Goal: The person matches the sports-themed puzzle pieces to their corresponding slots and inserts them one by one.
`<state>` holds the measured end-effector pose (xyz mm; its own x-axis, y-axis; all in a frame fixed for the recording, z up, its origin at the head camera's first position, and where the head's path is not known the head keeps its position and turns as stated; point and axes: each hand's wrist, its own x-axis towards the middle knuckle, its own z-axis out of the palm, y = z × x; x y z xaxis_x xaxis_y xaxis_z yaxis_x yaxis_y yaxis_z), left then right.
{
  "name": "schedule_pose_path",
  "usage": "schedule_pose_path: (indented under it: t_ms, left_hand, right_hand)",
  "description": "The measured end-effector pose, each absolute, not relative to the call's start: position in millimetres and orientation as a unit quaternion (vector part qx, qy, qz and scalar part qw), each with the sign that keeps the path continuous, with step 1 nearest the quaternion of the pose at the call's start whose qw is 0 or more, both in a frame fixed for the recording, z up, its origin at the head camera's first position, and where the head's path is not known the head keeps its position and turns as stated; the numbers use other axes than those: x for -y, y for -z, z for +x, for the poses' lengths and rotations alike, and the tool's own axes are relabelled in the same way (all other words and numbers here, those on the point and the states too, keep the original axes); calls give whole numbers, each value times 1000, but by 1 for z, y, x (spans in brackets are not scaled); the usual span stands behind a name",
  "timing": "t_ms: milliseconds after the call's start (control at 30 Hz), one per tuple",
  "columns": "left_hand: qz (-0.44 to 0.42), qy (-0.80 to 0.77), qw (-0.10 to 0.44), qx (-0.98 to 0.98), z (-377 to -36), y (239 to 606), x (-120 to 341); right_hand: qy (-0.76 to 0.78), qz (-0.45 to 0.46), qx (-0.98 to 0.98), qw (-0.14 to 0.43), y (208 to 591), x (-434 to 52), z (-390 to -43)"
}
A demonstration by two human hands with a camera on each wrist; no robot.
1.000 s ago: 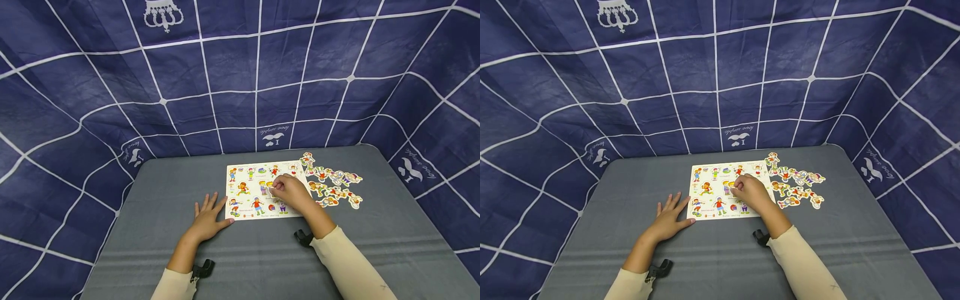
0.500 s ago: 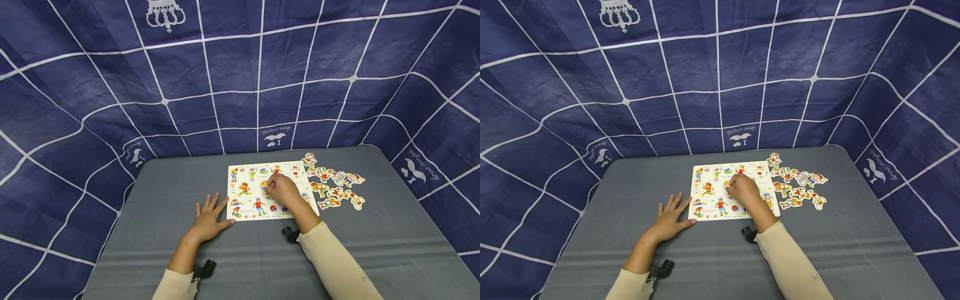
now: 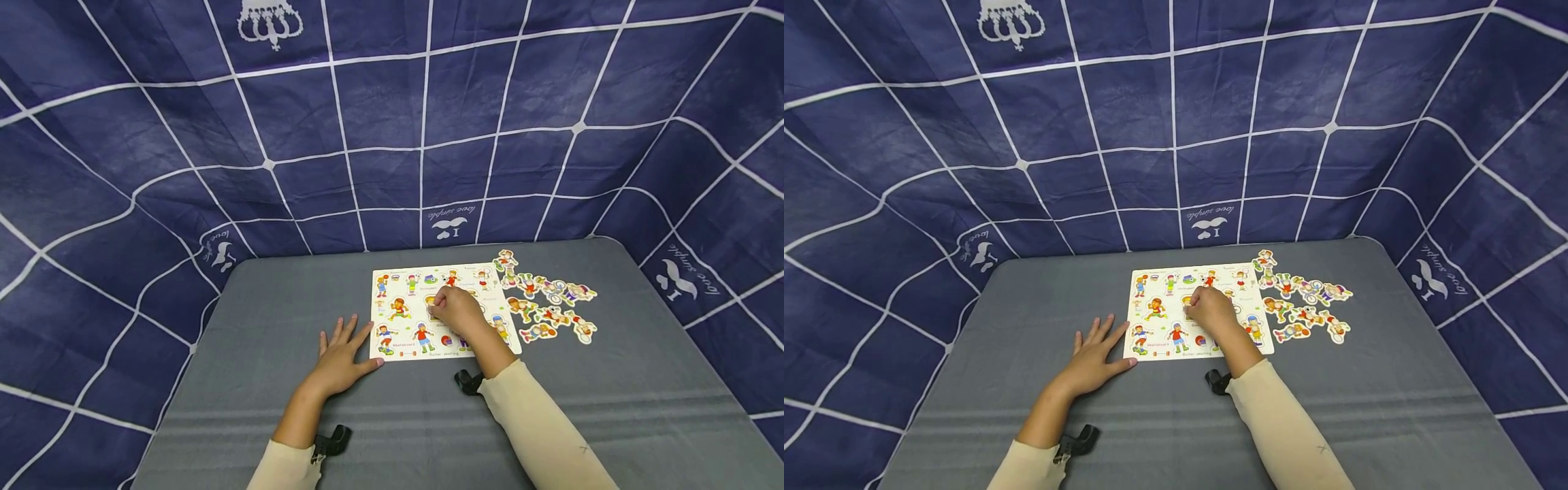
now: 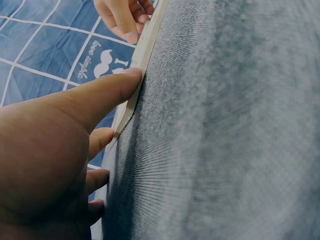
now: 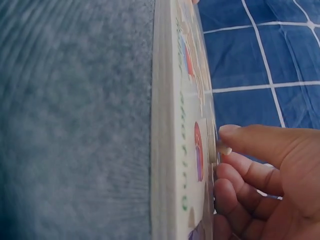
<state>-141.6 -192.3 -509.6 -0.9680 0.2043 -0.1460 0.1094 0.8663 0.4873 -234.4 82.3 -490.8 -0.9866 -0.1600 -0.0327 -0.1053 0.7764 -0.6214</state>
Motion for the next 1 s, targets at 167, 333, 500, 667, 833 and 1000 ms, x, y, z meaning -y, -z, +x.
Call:
schedule_pose_path:
  t_ms: [167,333,500,667,833,1000]
  left_hand:
    - [81,-242,96,-962,-142,509,192]
    - [81,-243,97,-962,-141,510,192]
    - [81,-241,100,-962,-141,510,192]
    - [81,-239,98,-963,-140,509,194]
    - [80,-238,98,-963,-140,509,194]
    - [81,-234,104,-963,-141,508,193]
  right_hand:
    - [344,-69,-935,57,495,-86,-237]
    - [360,-64,-929,64,497,-89,-238]
    - [365,-60,-926,71,498,-89,-239]
    - [369,-59,-925,72,497,-87,-238]
    - [380,-53,-920,78,496,-88,-238]
    - [391,-54,-916,66,497,-94,-240]
